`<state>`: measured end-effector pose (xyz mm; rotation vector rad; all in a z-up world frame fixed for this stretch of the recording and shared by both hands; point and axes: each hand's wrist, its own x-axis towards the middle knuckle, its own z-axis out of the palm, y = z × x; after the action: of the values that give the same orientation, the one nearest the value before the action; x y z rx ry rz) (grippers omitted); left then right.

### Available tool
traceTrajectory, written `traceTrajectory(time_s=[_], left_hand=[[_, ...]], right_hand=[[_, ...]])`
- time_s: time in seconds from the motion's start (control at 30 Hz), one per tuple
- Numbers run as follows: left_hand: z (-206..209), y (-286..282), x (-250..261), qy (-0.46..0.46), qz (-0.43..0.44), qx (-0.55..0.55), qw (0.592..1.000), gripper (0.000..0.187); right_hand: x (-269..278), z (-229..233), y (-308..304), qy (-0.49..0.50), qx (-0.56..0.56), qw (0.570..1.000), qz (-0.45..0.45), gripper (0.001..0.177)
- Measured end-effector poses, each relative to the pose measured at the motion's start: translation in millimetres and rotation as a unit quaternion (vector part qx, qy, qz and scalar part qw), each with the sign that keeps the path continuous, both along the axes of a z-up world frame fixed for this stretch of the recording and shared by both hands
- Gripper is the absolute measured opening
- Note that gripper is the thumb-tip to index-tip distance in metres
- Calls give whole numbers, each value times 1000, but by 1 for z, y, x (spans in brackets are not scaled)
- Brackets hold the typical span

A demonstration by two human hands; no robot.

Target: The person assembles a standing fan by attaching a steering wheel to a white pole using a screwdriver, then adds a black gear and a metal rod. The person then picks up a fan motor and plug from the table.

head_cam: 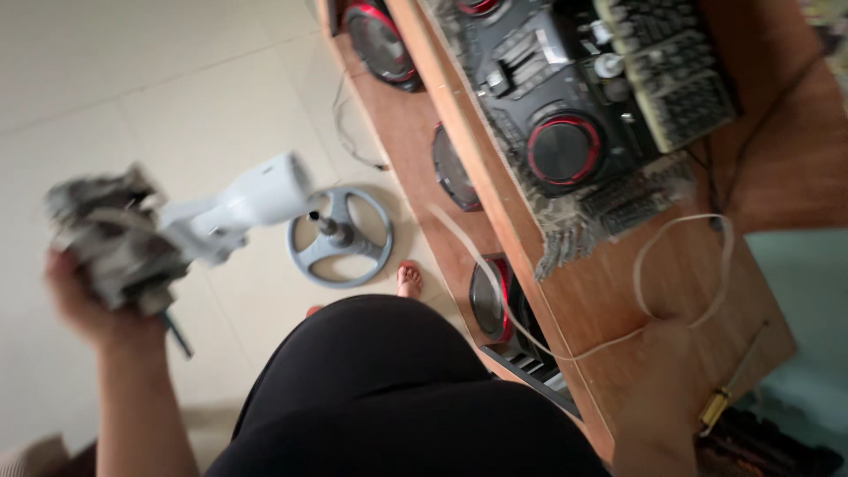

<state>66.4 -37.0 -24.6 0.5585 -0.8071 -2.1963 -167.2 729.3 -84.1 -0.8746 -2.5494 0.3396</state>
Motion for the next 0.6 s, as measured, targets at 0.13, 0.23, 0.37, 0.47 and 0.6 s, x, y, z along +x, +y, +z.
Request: traceTrajectory(time_s=[0.13, 0.23, 0.37, 0.47, 0.6], left_hand=[[2, -8, 20, -8, -1, -90, 996, 55], [13, -8, 27, -51, 7, -127, 991, 59], [35, -7, 25, -96, -25, -166, 981, 64], [51, -4, 18, -127, -54, -205, 969, 68], [74, 0, 10, -157, -83, -262, 949, 73]], right_hand=[[17, 0, -10, 34, 7, 999, 14, 23], [32, 0, -17, 67, 13, 997, 23, 19], [62, 12, -20, 143, 38, 988, 49, 14], [74, 48, -27, 245, 100, 958, 109, 11], [97, 123, -61, 321, 97, 919, 208, 12]])
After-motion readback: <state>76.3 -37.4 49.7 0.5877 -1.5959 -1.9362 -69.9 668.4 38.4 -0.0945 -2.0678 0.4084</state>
